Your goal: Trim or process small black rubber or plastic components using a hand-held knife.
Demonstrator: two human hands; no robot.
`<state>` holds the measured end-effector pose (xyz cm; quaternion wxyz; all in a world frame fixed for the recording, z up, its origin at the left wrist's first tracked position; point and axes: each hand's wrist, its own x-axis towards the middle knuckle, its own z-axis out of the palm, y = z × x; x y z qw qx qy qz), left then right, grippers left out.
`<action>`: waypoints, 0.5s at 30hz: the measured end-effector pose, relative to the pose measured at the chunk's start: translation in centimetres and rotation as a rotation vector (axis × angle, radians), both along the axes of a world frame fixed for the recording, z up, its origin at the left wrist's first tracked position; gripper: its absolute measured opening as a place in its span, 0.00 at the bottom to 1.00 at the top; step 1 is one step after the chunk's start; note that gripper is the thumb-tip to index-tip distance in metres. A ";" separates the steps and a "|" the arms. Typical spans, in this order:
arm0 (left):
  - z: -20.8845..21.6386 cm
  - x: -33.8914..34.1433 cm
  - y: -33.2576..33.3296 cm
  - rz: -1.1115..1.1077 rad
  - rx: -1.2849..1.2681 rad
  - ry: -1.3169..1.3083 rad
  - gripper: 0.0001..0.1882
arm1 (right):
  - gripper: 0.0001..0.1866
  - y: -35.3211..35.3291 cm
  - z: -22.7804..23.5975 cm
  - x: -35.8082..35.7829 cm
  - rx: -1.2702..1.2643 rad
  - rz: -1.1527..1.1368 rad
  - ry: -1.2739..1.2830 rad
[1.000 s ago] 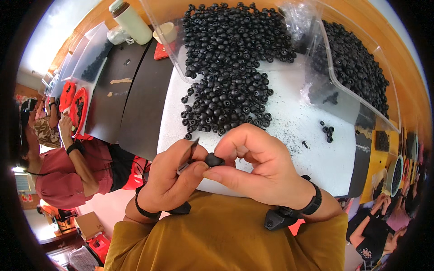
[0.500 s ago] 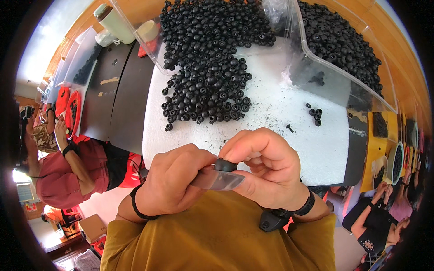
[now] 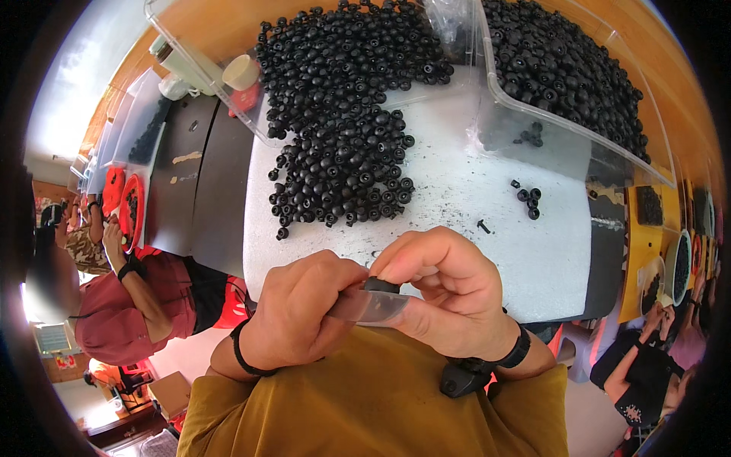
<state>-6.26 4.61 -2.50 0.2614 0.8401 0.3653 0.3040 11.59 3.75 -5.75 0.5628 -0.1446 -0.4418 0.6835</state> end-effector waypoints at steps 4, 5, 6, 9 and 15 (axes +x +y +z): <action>-0.3 0.4 0.4 -0.033 -0.029 -0.005 0.12 | 0.14 0.1 -0.3 0.4 0.021 -0.017 -0.008; -0.3 0.5 0.6 -0.037 -0.031 0.002 0.12 | 0.14 0.1 -0.4 0.5 0.033 -0.024 -0.020; -0.4 0.5 0.6 -0.043 -0.034 0.002 0.12 | 0.14 -0.1 -0.5 0.5 0.030 -0.030 -0.019; -0.8 0.5 0.8 -0.049 -0.087 -0.006 0.10 | 0.15 -0.6 0.2 0.7 -0.012 -0.045 -0.029; -0.2 -0.4 0.7 0.088 -0.385 -0.111 0.05 | 0.14 -0.1 0.7 0.0 0.069 -0.070 0.006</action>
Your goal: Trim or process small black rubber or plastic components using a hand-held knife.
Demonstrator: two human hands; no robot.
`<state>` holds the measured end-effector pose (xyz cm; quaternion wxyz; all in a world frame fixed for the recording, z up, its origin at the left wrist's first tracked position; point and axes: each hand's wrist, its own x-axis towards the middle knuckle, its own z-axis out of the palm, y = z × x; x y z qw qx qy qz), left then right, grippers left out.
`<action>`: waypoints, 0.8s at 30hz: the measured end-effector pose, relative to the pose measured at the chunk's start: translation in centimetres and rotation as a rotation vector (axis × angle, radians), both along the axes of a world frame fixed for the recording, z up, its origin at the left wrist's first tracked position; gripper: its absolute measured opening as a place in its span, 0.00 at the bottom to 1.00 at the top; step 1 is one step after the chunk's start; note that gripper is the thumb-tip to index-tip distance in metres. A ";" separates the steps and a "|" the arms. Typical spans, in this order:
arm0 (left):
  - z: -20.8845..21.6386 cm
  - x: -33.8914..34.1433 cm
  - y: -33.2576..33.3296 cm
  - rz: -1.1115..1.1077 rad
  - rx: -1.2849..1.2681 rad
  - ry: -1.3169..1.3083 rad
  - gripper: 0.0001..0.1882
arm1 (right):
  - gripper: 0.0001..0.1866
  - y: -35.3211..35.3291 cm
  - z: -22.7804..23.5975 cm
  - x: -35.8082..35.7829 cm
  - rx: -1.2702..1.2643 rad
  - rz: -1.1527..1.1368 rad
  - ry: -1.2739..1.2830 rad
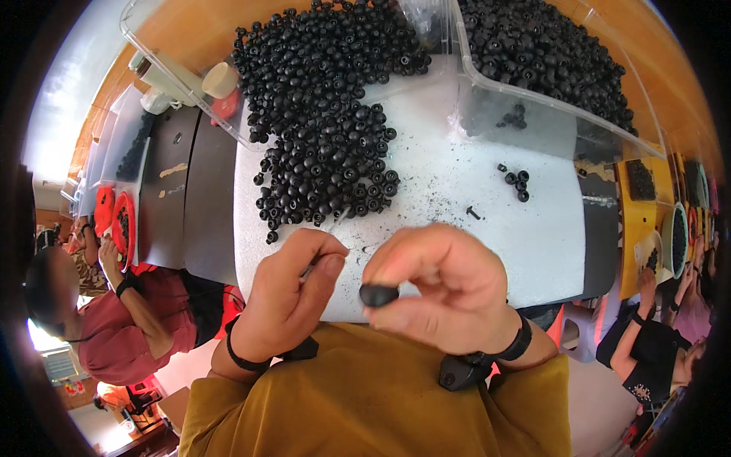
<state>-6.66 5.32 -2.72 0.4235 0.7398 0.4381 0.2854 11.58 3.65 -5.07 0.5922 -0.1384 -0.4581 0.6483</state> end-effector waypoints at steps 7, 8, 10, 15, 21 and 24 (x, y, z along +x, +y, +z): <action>0.5 -1.5 -0.2 -0.020 -0.174 -0.196 0.03 | 0.12 -0.2 -0.2 -0.5 -0.085 0.010 0.013; 0.8 -1.5 -0.2 -0.017 -0.175 -0.199 0.03 | 0.12 -0.3 -0.2 -0.6 -0.086 0.013 0.011; 1.3 -1.5 0.2 -0.101 -0.199 -0.257 0.04 | 0.12 -0.2 -0.2 -0.7 -0.106 0.026 -0.003; 1.7 -0.8 1.3 -0.254 -0.325 -0.362 0.06 | 0.11 -0.4 -0.1 -0.4 -0.103 0.039 -0.075; 1.5 -0.1 1.6 -0.318 -0.607 -0.428 0.06 | 0.11 0.3 0.8 1.7 -0.035 0.038 -0.267; -0.1 -0.5 1.6 -0.208 -0.671 -0.389 0.07 | 0.13 1.5 3.3 4.3 0.180 -0.237 -0.441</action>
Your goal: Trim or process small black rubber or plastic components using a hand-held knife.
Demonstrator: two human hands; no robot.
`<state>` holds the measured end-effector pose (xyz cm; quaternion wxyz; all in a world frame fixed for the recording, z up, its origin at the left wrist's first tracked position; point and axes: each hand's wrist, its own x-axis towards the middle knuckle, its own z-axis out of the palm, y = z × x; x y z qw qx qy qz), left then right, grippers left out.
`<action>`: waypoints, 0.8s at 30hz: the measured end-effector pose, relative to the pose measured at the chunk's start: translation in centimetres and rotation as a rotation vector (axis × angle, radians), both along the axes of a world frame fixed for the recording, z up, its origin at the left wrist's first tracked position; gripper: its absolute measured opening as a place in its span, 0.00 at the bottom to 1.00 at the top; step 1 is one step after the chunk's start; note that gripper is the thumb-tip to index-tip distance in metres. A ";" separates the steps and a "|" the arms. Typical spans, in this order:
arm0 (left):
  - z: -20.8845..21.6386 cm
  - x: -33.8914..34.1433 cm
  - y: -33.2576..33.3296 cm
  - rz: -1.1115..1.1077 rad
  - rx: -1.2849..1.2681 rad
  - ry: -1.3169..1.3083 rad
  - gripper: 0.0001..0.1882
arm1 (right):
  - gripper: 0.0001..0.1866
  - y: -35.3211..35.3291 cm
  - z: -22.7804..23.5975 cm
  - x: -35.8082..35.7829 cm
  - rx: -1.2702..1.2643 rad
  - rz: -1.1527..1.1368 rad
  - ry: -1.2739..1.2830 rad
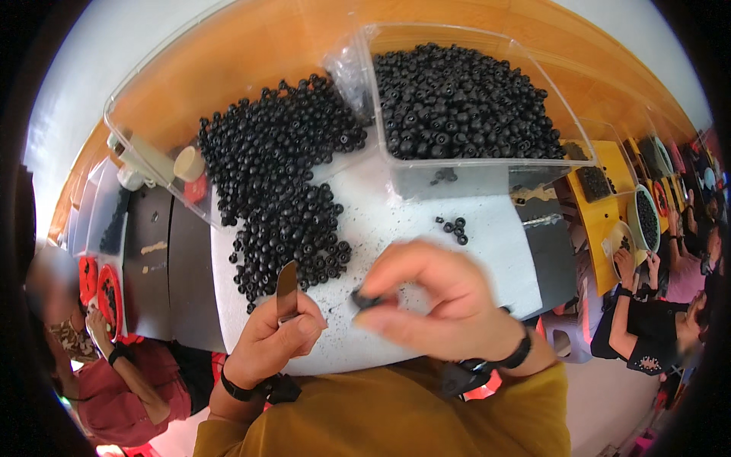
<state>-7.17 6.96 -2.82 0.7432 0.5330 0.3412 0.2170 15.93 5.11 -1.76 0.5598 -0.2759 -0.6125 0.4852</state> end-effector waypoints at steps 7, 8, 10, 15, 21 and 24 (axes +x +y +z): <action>-2.4 -2.1 -0.6 0.175 -0.234 0.036 0.06 | 0.14 6.2 6.5 9.0 0.091 -0.820 -0.632; -2.7 -2.5 -0.8 0.173 -0.230 0.035 0.06 | 0.15 7.4 6.2 10.0 0.159 -0.811 -0.792; -3.4 -2.9 -0.9 0.249 -0.266 0.031 0.05 | 0.20 7.7 6.1 10.9 0.116 -0.714 -1.046; -4.4 -3.0 -1.2 0.249 -0.284 0.018 0.04 | 0.24 9.9 4.6 9.7 0.166 -0.288 -1.268; -4.9 -2.1 -1.2 0.178 -0.325 0.048 0.03 | 0.26 12.2 2.6 10.7 0.154 -0.207 -1.475; -4.6 -1.9 -1.3 0.193 -0.348 0.084 0.03 | 0.24 12.1 2.9 11.1 0.128 -0.222 -1.547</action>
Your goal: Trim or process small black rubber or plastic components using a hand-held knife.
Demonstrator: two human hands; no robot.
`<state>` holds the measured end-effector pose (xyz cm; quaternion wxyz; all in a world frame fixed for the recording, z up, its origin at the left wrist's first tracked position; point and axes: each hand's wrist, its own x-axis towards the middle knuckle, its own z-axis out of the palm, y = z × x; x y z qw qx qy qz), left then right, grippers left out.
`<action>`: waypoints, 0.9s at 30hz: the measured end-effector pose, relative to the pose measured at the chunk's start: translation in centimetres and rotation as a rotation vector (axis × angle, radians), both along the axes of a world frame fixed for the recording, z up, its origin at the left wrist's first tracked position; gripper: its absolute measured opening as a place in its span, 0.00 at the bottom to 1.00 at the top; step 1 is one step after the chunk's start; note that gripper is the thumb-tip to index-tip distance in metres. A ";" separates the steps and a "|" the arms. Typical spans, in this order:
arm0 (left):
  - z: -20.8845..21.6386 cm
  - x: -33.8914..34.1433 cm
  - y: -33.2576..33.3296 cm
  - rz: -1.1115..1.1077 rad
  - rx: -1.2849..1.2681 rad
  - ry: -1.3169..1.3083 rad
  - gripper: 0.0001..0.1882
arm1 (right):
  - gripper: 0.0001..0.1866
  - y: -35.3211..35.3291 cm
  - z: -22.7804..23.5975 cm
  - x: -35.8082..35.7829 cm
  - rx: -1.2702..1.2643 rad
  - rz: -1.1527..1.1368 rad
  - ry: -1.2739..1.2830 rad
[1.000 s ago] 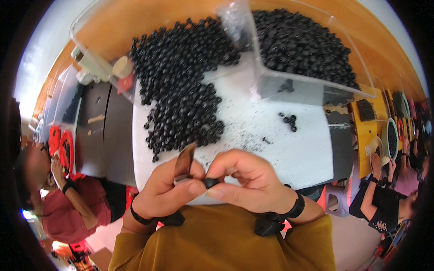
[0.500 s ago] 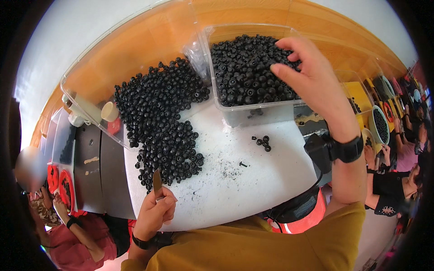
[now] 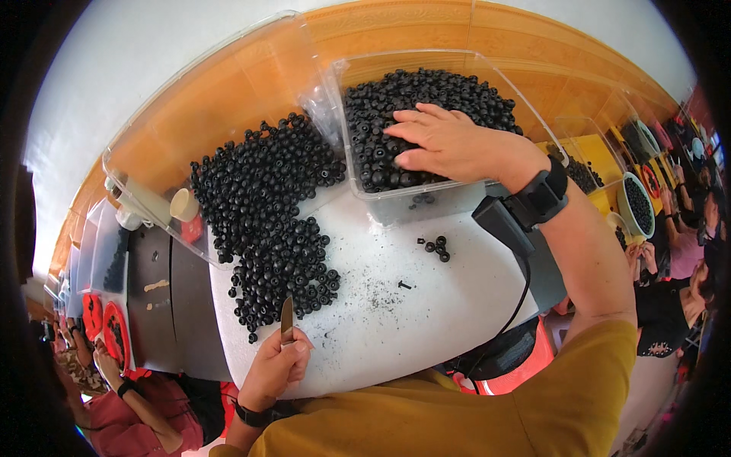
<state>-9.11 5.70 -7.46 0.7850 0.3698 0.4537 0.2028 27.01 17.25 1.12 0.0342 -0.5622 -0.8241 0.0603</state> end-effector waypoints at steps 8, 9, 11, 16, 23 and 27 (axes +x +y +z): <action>-0.9 -0.9 0.1 0.018 -0.009 -0.068 0.06 | 0.20 -0.8 0.1 3.5 0.174 -0.081 0.063; -0.9 -1.0 0.2 0.049 -0.029 -0.069 0.06 | 0.20 -0.9 0.0 3.9 0.208 -0.137 0.064; -0.8 -0.9 0.6 -0.007 -0.014 -0.107 0.07 | 0.18 -1.6 0.3 3.4 0.328 -0.160 0.187; -1.3 -1.4 0.6 0.053 -0.018 -0.154 0.06 | 0.10 -4.6 1.7 -4.0 0.480 -0.194 0.506; -1.3 -1.5 0.7 0.022 0.007 -0.129 0.06 | 0.10 -6.1 -3.1 -12.6 0.122 0.279 0.569; -1.4 -1.5 0.7 0.013 -0.050 -0.190 0.07 | 0.08 -5.7 -7.4 -14.0 -0.062 0.231 0.461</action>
